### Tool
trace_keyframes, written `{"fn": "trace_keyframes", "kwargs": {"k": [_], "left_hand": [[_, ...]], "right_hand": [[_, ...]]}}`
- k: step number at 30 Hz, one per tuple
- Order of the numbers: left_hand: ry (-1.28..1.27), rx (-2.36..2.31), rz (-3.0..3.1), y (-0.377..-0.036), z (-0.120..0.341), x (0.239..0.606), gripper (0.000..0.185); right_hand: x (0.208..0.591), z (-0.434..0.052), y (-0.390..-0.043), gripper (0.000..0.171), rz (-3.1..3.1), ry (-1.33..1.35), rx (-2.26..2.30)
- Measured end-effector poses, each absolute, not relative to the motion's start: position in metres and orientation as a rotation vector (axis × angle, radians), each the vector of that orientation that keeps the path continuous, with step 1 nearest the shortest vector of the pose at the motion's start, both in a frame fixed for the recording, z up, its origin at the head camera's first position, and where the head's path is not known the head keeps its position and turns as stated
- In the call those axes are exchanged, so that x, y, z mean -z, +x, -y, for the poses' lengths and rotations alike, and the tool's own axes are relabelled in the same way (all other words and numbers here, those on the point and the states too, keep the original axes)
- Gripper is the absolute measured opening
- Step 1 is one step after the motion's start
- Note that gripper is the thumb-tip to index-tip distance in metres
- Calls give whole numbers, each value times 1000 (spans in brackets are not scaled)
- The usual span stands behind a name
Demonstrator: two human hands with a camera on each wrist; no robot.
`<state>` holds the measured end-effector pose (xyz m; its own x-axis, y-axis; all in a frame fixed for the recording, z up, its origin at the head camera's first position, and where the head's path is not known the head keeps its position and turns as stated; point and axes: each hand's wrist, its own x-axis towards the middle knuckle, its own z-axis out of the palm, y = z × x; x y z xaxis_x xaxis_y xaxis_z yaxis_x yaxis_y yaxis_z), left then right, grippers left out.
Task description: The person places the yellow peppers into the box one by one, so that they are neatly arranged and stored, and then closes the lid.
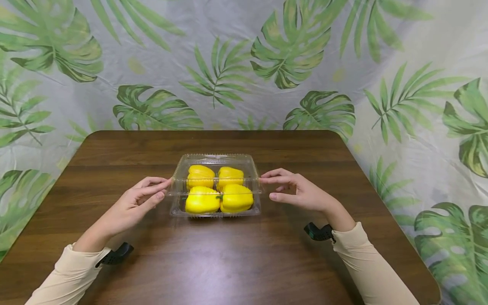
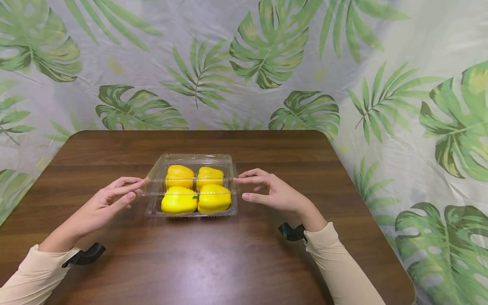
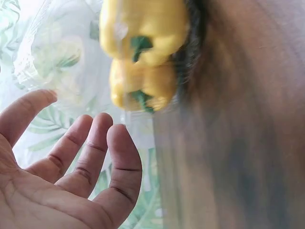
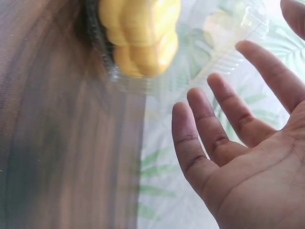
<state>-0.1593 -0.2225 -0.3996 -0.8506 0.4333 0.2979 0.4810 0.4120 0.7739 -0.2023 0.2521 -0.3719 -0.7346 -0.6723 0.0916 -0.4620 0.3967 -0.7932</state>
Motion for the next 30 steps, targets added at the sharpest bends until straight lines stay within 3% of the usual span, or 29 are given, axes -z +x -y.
{"fn": "trace_keyframes", "kwargs": {"k": [20, 23, 30], "left_hand": [[-627, 1477, 2599, -166, 200, 442, 37], [-583, 1557, 2610, -168, 194, 443, 39], [-577, 1817, 2676, -171, 184, 441, 69]], "right_hand": [[420, -242, -214, 38, -2386, -756, 1366], [424, -237, -214, 45, -2321, -736, 1400], [430, -234, -215, 80, -2160, -745, 1452]]}}
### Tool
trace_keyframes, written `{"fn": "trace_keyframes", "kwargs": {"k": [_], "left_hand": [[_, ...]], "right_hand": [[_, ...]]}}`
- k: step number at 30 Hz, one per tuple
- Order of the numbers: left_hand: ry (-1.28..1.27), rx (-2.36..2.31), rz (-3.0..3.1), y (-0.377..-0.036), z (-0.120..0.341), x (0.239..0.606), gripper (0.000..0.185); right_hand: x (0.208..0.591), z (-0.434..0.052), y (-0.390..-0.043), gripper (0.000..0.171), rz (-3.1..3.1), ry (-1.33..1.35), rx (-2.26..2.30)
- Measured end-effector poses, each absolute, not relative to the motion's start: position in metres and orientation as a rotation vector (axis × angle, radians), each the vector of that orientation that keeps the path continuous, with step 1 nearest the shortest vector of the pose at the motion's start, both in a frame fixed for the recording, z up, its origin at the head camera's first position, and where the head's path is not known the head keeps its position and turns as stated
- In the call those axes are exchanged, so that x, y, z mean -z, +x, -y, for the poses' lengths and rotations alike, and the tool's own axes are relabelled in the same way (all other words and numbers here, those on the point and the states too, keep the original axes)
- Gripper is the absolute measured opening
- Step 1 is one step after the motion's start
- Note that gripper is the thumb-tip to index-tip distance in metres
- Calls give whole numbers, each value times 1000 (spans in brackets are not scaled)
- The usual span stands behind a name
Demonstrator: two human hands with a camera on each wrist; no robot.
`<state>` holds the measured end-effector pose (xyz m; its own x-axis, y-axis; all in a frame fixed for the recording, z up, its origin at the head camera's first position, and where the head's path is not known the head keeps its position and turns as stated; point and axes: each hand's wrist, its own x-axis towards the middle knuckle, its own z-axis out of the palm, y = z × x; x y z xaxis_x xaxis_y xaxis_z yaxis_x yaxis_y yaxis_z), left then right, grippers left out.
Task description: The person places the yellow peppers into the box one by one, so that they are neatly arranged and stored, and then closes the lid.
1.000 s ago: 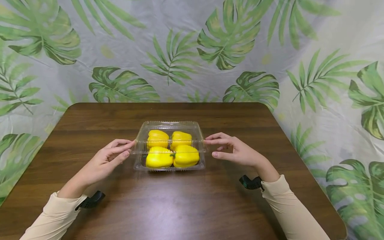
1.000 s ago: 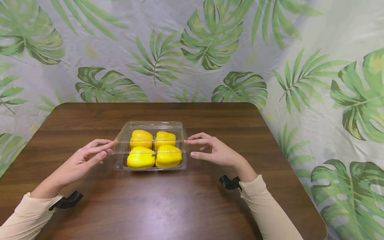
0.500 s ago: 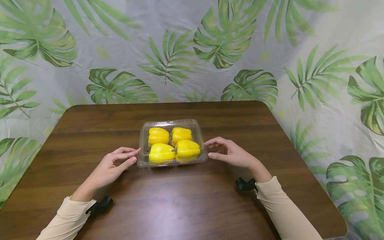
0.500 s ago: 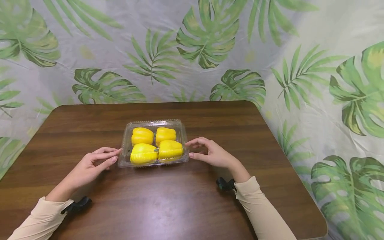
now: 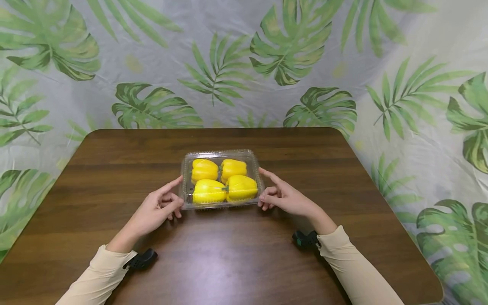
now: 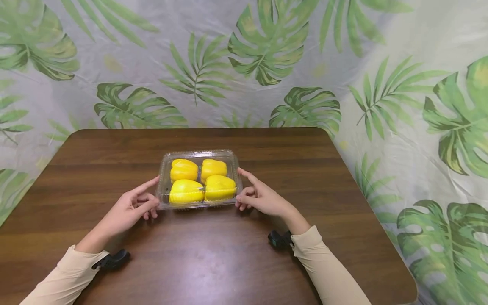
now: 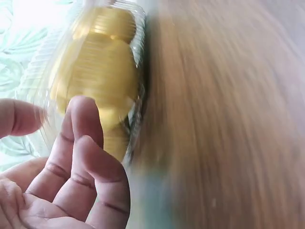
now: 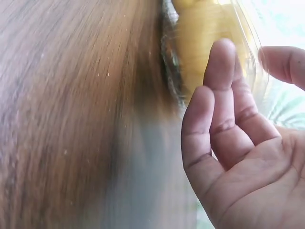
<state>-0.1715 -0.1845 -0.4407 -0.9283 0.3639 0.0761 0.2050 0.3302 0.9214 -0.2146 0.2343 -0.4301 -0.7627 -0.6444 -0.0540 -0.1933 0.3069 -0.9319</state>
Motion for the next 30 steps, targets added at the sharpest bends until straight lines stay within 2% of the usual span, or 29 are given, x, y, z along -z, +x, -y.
{"fn": "trace_keyframes", "kwargs": {"k": [10, 30], "left_hand": [[412, -1789, -2175, -173, 176, 440, 76], [417, -1836, -2144, -172, 173, 445, 75]], "right_hand": [[431, -233, -209, 81, -2125, -689, 1447], [437, -230, -204, 82, -2098, -636, 1568]]}}
